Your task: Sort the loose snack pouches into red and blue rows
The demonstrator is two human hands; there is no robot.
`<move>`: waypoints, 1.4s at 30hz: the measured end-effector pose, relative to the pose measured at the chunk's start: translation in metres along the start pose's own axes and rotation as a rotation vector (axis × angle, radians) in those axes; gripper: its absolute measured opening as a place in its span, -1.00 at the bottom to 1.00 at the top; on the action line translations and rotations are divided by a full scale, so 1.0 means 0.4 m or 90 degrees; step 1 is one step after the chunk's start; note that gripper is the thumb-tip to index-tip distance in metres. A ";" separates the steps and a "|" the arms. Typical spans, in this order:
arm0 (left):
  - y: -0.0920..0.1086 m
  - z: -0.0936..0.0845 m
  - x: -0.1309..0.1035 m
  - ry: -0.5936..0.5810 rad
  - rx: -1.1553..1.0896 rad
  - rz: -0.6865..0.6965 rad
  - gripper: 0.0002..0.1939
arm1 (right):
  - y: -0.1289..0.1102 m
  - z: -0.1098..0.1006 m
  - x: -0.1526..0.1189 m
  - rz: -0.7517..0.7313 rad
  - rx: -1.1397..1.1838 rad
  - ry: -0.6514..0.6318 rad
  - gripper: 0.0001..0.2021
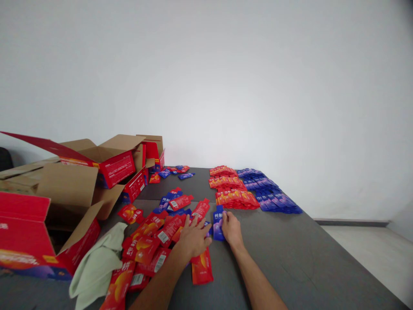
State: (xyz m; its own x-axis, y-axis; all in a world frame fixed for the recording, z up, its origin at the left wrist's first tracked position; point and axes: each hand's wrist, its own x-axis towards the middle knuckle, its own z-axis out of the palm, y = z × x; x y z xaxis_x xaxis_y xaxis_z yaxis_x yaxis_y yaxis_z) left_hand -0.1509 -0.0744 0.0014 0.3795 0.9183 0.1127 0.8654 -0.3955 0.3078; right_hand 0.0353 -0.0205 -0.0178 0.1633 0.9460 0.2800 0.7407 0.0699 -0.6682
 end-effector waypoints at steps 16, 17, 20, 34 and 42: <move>-0.095 -0.047 0.012 0.062 0.079 -0.118 -0.55 | -0.043 -0.033 -0.036 -0.067 -0.239 -0.021 -0.48; -0.088 -0.049 0.014 0.062 0.072 -0.117 -0.54 | -0.051 -0.034 -0.042 -0.096 -0.247 -0.035 -0.51; -0.077 -0.058 0.017 0.078 0.060 -0.106 -0.52 | -0.066 -0.025 -0.061 -0.191 -0.239 -0.132 -0.56; -0.073 -0.097 0.041 0.201 -0.025 -0.050 -0.72 | -0.078 0.005 -0.087 -0.122 -0.282 -0.295 -0.37; -0.029 -0.118 0.052 0.385 -0.363 -0.098 -0.93 | -0.079 0.007 -0.086 -0.116 -0.256 -0.232 -0.49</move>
State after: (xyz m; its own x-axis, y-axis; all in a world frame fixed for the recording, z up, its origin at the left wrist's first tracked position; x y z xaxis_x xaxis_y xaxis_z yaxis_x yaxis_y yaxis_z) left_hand -0.1687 -0.0498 0.0449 -0.1104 0.8775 0.4668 0.5334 -0.3440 0.7728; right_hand 0.0045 -0.0544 -0.0083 -0.1733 0.9828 0.0631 0.9371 0.1843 -0.2963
